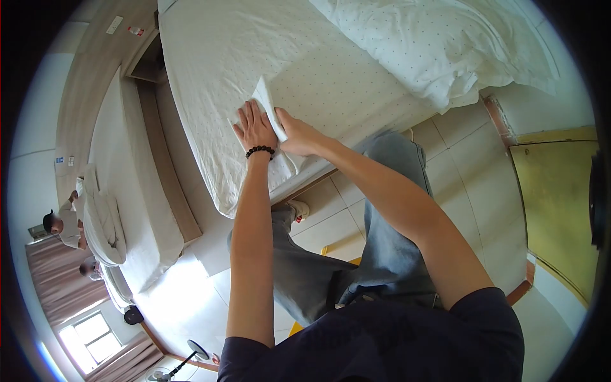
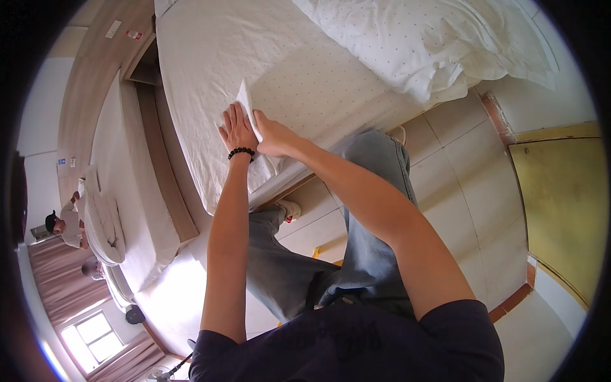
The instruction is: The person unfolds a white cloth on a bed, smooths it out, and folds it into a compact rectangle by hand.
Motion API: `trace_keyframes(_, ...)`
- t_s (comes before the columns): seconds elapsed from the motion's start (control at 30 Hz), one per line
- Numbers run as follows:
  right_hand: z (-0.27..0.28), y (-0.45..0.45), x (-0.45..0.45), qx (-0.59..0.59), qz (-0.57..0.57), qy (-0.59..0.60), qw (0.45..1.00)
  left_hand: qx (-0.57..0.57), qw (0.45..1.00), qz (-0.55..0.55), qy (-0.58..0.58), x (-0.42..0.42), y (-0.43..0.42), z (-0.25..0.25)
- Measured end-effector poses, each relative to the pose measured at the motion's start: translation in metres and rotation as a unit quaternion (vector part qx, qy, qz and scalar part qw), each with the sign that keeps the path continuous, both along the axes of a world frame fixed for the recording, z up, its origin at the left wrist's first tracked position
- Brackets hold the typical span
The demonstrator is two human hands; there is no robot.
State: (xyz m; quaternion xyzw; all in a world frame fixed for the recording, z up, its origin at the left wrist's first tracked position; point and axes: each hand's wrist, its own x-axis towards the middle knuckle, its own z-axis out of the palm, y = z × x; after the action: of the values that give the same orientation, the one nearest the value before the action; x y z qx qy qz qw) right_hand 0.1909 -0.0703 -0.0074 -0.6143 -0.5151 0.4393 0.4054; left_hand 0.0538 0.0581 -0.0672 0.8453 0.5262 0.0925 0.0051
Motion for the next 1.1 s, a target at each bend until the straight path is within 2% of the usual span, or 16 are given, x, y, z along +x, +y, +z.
trace_keyframes(0.1,0.004,-0.001,-0.005,0.034,0.006,0.002,0.999,0.044,0.999,-0.012,0.014,-0.005,0.004,-0.01)
trace_keyframes(0.27,-0.01,0.002,-0.017,0.058,0.011,-0.004,0.998,-0.062,0.994,-0.03,-0.08,-0.027,-0.022,0.005)
trace_keyframes(0.37,0.032,-0.009,-0.015,-0.021,0.079,0.026,0.996,-0.024,0.997,-0.073,-0.024,-0.04,-0.037,0.002)
trace_keyframes(0.43,0.039,-0.009,-0.019,-0.043,0.102,0.031,0.993,-0.006,0.996,-0.087,-0.009,-0.047,-0.039,0.005)
trace_keyframes(0.57,0.029,-0.013,-0.04,0.024,0.085,-0.001,0.996,-0.146,0.962,-0.091,-0.214,-0.075,-0.04,0.013)
trace_keyframes(0.6,0.026,-0.015,-0.048,0.023,0.093,-0.001,0.995,-0.145,0.962,-0.084,-0.216,-0.083,-0.04,0.016)
trace_keyframes(0.67,0.021,-0.018,-0.06,0.052,0.075,-0.022,0.996,-0.24,0.884,0.002,-0.402,-0.097,-0.041,0.026)
trace_keyframes(0.73,0.018,-0.023,-0.07,0.079,0.065,-0.045,0.994,-0.315,0.75,0.087,-0.576,-0.107,-0.05,0.035)
trace_keyframes(0.77,0.016,-0.024,-0.074,0.077,0.082,-0.052,0.992,-0.307,0.743,0.097,-0.587,-0.109,-0.054,0.038)
trace_keyframes(0.9,0.011,-0.027,-0.088,0.065,0.081,-0.097,0.99,-0.233,0.883,0.129,-0.387,-0.1,-0.048,0.048)
trace_keyframes(1.0,0.019,-0.026,-0.088,0.025,0.151,-0.063,0.986,-0.241,0.879,0.155,-0.381,-0.099,-0.04,0.049)
trace_keyframes(1.03,0.023,-0.024,-0.087,0.005,0.175,-0.042,0.984,-0.247,0.894,0.148,-0.344,-0.1,-0.037,0.05)
trace_keyframes(1.07,0.024,-0.024,-0.087,0.001,0.175,-0.021,0.984,-0.254,0.906,0.14,-0.307,-0.101,-0.035,0.051)
trace_keyframes(1.1,0.026,-0.023,-0.087,-0.003,0.174,0.001,0.985,-0.257,0.9,0.153,-0.317,-0.102,-0.035,0.049)
